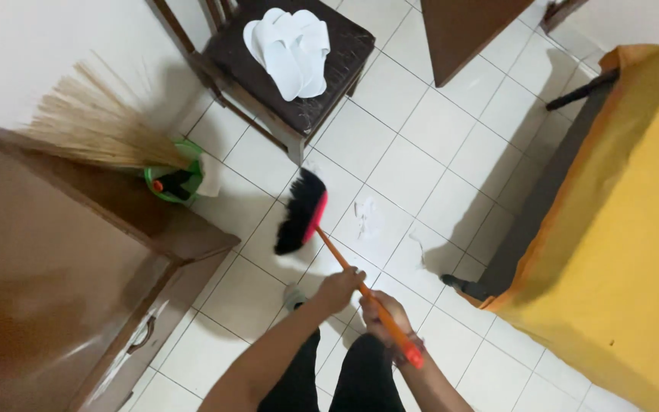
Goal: Sweeping the tiled floor of a hotel room using a broom and a dustpan.
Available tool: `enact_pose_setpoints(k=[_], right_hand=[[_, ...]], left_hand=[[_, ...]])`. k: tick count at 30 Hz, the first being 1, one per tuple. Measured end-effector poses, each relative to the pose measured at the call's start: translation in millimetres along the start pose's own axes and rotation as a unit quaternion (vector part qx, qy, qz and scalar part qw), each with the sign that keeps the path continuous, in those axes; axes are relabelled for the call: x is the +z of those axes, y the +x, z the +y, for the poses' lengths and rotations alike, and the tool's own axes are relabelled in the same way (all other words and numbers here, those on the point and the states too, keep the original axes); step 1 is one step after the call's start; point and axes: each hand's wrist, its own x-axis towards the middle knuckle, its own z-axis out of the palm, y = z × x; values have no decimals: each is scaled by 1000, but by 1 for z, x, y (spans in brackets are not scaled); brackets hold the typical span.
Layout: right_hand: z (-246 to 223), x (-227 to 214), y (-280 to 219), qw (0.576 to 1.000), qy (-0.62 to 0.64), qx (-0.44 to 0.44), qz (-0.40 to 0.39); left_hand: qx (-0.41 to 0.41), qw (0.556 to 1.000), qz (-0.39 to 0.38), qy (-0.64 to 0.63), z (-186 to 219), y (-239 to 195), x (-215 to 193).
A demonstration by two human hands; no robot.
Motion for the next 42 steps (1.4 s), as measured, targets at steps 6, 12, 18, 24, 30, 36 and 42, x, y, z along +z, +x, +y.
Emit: enact_pose_setpoints(k=[6, 12, 18, 24, 30, 36, 42], right_hand=[[14, 75, -167, 951, -176, 3, 256], [-2, 107, -207, 911, -189, 65, 361], [-64, 14, -101, 947, -252, 27, 197], [-158, 13, -51, 915, -307, -39, 259], [-199, 26, -54, 906, -263, -132, 302], [-153, 69, -180, 888, -261, -155, 345], [34, 18, -248, 884, -63, -163, 434]], left_hand=[[151, 988, 3, -23, 135, -35, -21], [150, 983, -103, -19, 169, -24, -58], [79, 988, -133, 0, 93, 41, -7], [82, 988, -123, -32, 53, 151, 64], [123, 977, -166, -46, 93, 231, 57], [256, 932, -256, -34, 158, 221, 27], [430, 786, -425, -130, 206, 165, -19]])
